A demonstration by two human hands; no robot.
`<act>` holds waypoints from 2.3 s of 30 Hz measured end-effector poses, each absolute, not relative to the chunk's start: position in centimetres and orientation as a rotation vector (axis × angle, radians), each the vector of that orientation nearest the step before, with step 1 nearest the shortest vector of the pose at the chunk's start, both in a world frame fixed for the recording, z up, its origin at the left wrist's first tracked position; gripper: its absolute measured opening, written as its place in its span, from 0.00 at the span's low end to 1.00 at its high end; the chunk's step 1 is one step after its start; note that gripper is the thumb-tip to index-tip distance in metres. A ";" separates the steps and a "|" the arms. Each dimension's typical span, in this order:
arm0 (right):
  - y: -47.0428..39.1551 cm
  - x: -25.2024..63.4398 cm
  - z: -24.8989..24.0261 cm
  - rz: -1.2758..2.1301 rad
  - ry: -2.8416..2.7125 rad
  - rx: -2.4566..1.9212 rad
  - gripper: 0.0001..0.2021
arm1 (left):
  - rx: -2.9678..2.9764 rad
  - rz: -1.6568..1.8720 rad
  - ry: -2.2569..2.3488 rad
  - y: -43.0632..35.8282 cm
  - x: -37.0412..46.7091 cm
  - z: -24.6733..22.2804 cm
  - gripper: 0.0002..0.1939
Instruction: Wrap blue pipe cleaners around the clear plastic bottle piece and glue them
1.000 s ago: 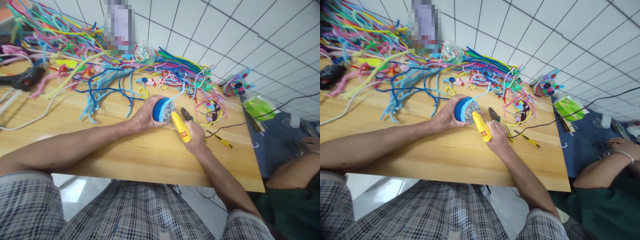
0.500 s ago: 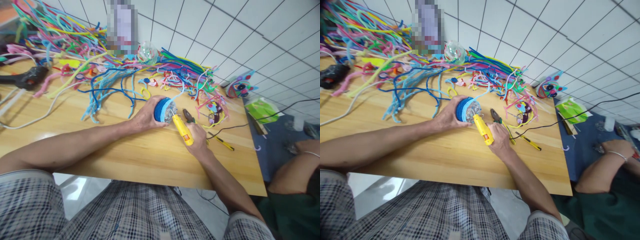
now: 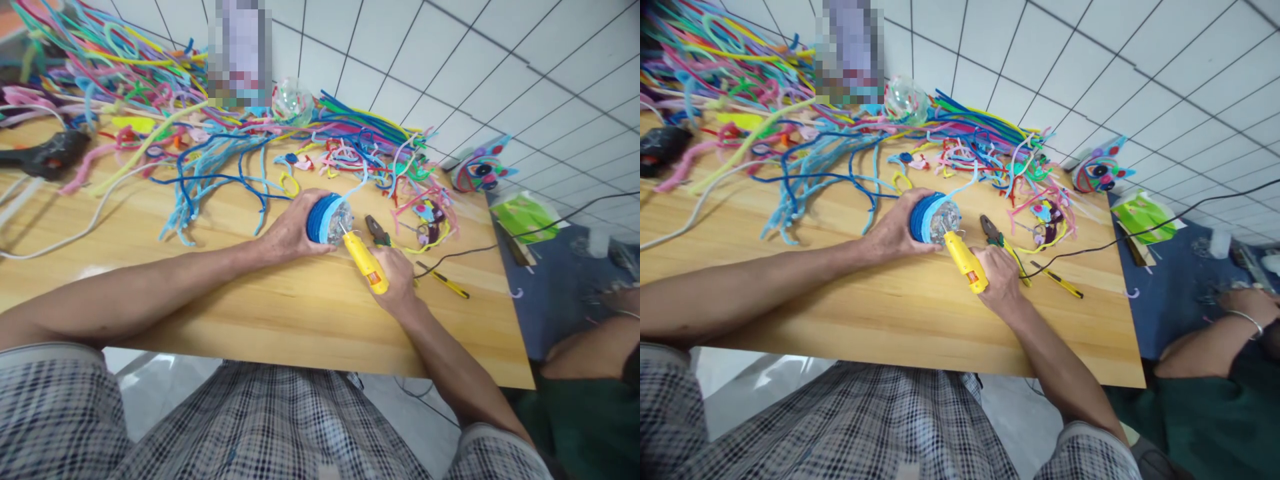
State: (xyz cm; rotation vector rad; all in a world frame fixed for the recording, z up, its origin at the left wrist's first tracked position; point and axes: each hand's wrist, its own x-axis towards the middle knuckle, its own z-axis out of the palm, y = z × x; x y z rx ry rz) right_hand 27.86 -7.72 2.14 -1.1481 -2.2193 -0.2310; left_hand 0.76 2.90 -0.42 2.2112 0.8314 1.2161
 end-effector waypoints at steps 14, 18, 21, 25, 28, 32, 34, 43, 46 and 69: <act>-7.6 28.0 2.1 -0.237 -2.201 -1.171 0.10 | 2.192 1.181 0.844 2.9 0.7 -0.5 0.53; -7.6 27.9 2.2 -0.242 -2.212 -1.145 0.10 | 2.211 1.212 0.810 2.9 0.7 -0.5 0.53; -7.6 27.8 2.2 -0.257 -2.219 -1.133 0.11 | 2.227 1.194 0.837 2.9 0.7 -0.6 0.54; -7.5 27.9 2.2 -0.253 -2.203 -1.185 0.11 | 2.228 1.206 0.817 3.0 0.7 -0.7 0.55; -7.6 27.9 2.2 -0.236 -2.209 -1.142 0.10 | 2.234 1.237 0.775 3.1 0.6 -0.8 0.54; -7.6 27.9 2.2 -0.265 -2.214 -1.152 0.12 | 2.246 1.231 0.764 3.1 0.6 -0.8 0.53; -7.6 27.9 2.3 -0.270 -2.206 -1.155 0.11 | 2.251 1.228 0.771 3.1 0.6 -0.9 0.53; -7.6 27.5 2.4 -0.282 -2.201 -1.134 0.09 | 2.243 1.283 0.704 3.4 0.6 -1.2 0.51; -7.6 27.5 2.4 -0.259 -2.209 -1.111 0.09 | 2.259 1.306 0.690 3.4 0.6 -1.2 0.52; -8.0 27.6 2.1 -0.247 -2.210 -1.161 0.10 | 2.224 1.292 0.720 3.1 0.8 -1.1 0.51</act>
